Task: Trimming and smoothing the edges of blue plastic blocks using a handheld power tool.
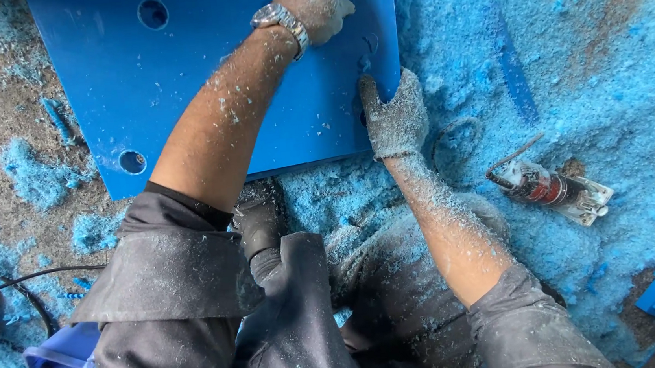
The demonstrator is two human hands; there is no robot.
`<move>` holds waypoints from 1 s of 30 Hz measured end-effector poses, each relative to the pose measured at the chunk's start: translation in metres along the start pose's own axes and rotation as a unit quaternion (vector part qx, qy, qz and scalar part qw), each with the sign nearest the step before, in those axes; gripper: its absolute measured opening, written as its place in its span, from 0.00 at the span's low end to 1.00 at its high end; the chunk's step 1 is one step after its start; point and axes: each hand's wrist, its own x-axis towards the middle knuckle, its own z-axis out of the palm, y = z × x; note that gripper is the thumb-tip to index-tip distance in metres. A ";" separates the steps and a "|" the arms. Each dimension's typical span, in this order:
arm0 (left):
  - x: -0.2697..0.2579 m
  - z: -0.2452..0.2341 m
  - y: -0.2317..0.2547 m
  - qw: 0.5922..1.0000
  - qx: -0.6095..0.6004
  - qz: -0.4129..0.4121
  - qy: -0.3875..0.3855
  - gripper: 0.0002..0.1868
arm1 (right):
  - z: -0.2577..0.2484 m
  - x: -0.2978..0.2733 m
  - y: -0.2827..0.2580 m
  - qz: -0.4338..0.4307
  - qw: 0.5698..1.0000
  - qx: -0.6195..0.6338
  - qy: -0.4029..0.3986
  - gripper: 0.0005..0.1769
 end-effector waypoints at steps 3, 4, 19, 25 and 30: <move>0.012 0.003 0.000 0.991 -0.031 -0.076 -0.104 0.18 | -0.005 -0.002 -0.005 0.056 0.997 0.038 -0.041 0.33; 0.015 0.010 -0.004 0.992 -0.015 -0.073 -0.103 0.16 | -0.004 -0.002 -0.004 0.032 0.999 0.033 -0.025 0.34; 0.022 0.005 -0.018 0.994 -0.071 -0.010 -0.086 0.13 | 0.003 -0.002 0.002 -0.001 1.000 -0.015 -0.003 0.34; 0.040 0.068 -0.048 0.977 -0.136 -0.047 -0.159 0.08 | -0.002 0.000 -0.002 0.016 1.000 -0.012 -0.018 0.34; 0.046 0.058 -0.032 0.992 -0.063 0.012 -0.109 0.06 | -0.003 -0.001 -0.003 0.010 1.000 -0.014 -0.019 0.34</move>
